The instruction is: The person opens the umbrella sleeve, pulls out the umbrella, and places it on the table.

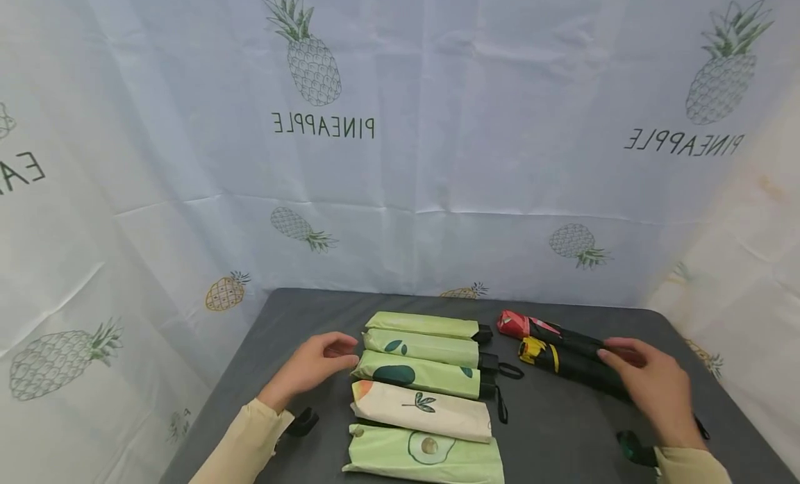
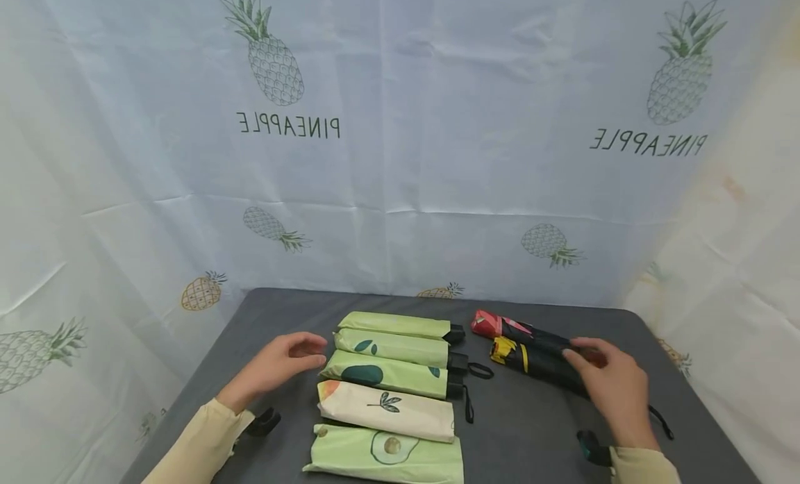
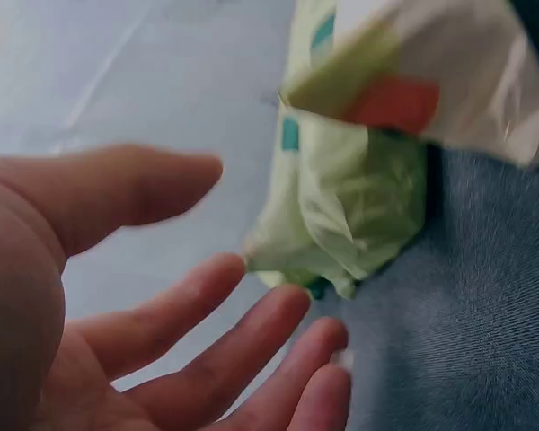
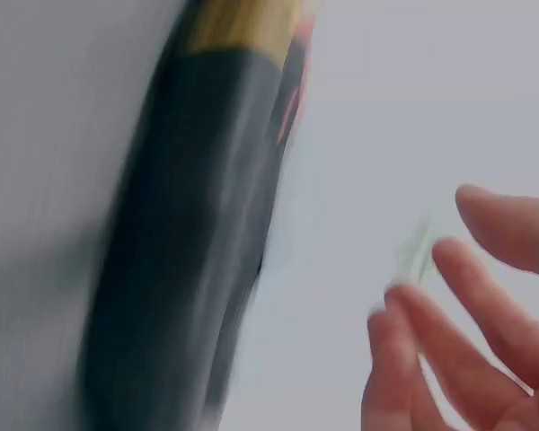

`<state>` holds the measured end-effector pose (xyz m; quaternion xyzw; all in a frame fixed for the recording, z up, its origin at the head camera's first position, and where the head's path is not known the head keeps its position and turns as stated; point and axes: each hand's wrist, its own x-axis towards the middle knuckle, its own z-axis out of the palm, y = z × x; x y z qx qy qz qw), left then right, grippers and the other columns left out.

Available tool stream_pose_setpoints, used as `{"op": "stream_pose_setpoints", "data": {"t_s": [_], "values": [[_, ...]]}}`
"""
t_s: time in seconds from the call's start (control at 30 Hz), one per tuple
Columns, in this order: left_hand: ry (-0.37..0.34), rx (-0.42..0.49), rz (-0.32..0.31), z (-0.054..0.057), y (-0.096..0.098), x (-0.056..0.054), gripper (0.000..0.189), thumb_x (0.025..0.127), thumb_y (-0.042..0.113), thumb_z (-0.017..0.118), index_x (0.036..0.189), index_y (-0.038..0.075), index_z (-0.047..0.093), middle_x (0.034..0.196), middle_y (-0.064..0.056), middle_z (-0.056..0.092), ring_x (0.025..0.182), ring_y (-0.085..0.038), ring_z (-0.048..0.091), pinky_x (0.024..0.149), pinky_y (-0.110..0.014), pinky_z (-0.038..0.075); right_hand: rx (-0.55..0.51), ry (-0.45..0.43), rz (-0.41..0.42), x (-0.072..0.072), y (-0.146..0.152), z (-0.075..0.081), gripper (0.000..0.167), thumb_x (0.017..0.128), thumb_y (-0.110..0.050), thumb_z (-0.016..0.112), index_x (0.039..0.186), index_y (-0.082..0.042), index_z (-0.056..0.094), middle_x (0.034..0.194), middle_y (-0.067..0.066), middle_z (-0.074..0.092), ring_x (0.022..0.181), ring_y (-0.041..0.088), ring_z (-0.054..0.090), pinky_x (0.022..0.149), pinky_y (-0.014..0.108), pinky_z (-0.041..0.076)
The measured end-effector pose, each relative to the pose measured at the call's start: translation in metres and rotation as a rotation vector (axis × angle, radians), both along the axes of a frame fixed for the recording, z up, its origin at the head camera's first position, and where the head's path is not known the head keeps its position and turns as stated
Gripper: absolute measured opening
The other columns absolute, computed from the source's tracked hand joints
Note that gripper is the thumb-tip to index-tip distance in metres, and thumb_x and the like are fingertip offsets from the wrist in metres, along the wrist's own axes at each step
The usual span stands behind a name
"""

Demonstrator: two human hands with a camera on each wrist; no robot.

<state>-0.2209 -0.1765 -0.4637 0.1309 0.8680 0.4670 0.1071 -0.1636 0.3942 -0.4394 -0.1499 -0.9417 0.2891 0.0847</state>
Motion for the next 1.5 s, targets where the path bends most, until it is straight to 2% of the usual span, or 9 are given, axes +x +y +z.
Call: {"op": "stream_pose_setpoints", "data": {"t_s": [0.17, 0.3, 0.53, 0.77, 1.0, 1.13, 1.23, 1.37, 1.5], "values": [[-0.143, 0.007, -0.023, -0.012, 0.005, -0.013, 0.065, 0.096, 0.038, 0.084, 0.147, 0.003, 0.063, 0.137, -0.016, 0.070, 0.124, -0.032, 0.069, 0.101, -0.051, 0.062, -0.104, -0.040, 0.264, -0.015, -0.081, -0.009, 0.042, 0.098, -0.040, 0.082, 0.130, -0.013, 0.076, 0.114, 0.009, 0.079, 0.100, 0.026, 0.074, 0.077, 0.040, 0.062], [-0.222, 0.024, -0.027, -0.018, 0.013, -0.014, 0.077, 0.092, 0.036, 0.088, 0.151, -0.003, 0.057, 0.138, -0.018, 0.067, 0.123, -0.030, 0.068, 0.100, -0.049, 0.063, -0.161, -0.107, 0.372, -0.020, -0.117, -0.024, 0.037, 0.089, -0.029, 0.091, 0.121, -0.015, 0.079, 0.103, 0.000, 0.075, 0.090, 0.014, 0.067, 0.074, 0.033, 0.058], [-0.250, 0.019, 0.028, -0.019, 0.022, -0.011, 0.070, 0.088, 0.023, 0.090, 0.143, -0.008, 0.059, 0.125, -0.018, 0.068, 0.100, -0.023, 0.069, 0.088, -0.044, 0.064, -0.145, -0.174, 0.410, -0.019, -0.138, -0.042, 0.041, 0.080, -0.022, 0.097, 0.117, -0.018, 0.079, 0.095, -0.001, 0.069, 0.083, 0.014, 0.062, 0.068, 0.033, 0.054], [-0.272, 0.026, 0.124, -0.016, 0.029, -0.003, 0.065, 0.085, 0.018, 0.091, 0.136, -0.011, 0.062, 0.119, -0.018, 0.071, 0.096, -0.023, 0.073, 0.087, -0.046, 0.066, -0.140, -0.170, 0.411, -0.021, -0.144, -0.047, 0.042, 0.079, -0.020, 0.098, 0.115, -0.020, 0.077, 0.093, 0.000, 0.068, 0.081, 0.015, 0.061, 0.066, 0.034, 0.053], [-0.249, 0.020, 0.074, -0.017, 0.033, -0.002, 0.019, 0.086, 0.016, 0.087, 0.089, 0.002, 0.075, 0.081, -0.006, 0.071, 0.071, -0.016, 0.065, 0.066, -0.033, 0.058, -0.125, -0.155, 0.396, -0.024, -0.149, -0.051, 0.037, 0.079, -0.017, 0.097, 0.110, -0.018, 0.077, 0.093, -0.001, 0.068, 0.081, 0.014, 0.062, 0.066, 0.034, 0.054], [-0.248, 0.050, 0.034, -0.019, 0.029, -0.003, 0.022, 0.088, 0.018, 0.085, 0.077, 0.011, 0.066, 0.068, 0.003, 0.058, 0.062, -0.014, 0.048, 0.058, -0.028, 0.040, -0.134, -0.127, 0.392, -0.024, -0.150, -0.050, 0.035, 0.079, -0.017, 0.097, 0.108, -0.018, 0.077, 0.095, -0.001, 0.071, 0.084, 0.013, 0.064, 0.070, 0.035, 0.057], [-0.261, 0.096, 0.010, -0.017, 0.026, -0.005, 0.021, 0.091, 0.021, 0.083, 0.086, 0.004, 0.071, 0.075, -0.007, 0.068, 0.068, -0.020, 0.056, 0.062, -0.031, 0.043, -0.158, -0.109, 0.387, -0.023, -0.148, -0.045, 0.037, 0.079, -0.020, 0.097, 0.110, -0.018, 0.078, 0.100, -0.002, 0.074, 0.088, 0.012, 0.067, 0.074, 0.036, 0.060], [-0.250, 0.114, 0.057, -0.002, 0.022, -0.006, 0.049, 0.091, 0.026, 0.086, 0.126, -0.005, 0.069, 0.118, -0.020, 0.074, 0.106, -0.032, 0.070, 0.089, -0.047, 0.060, -0.220, -0.074, 0.382, -0.024, -0.145, -0.033, 0.040, 0.082, -0.023, 0.095, 0.116, -0.016, 0.077, 0.104, -0.001, 0.074, 0.089, 0.013, 0.067, 0.076, 0.035, 0.059], [-0.227, 0.179, 0.102, 0.016, 0.024, -0.010, 0.066, 0.091, 0.025, 0.088, 0.145, 0.001, 0.059, 0.139, -0.019, 0.067, 0.127, -0.034, 0.065, 0.112, -0.061, 0.053, -0.282, 0.007, 0.374, -0.026, -0.142, -0.020, 0.041, 0.087, -0.023, 0.092, 0.124, -0.016, 0.073, 0.113, 0.003, 0.073, 0.098, 0.016, 0.065, 0.085, 0.035, 0.060]]}}
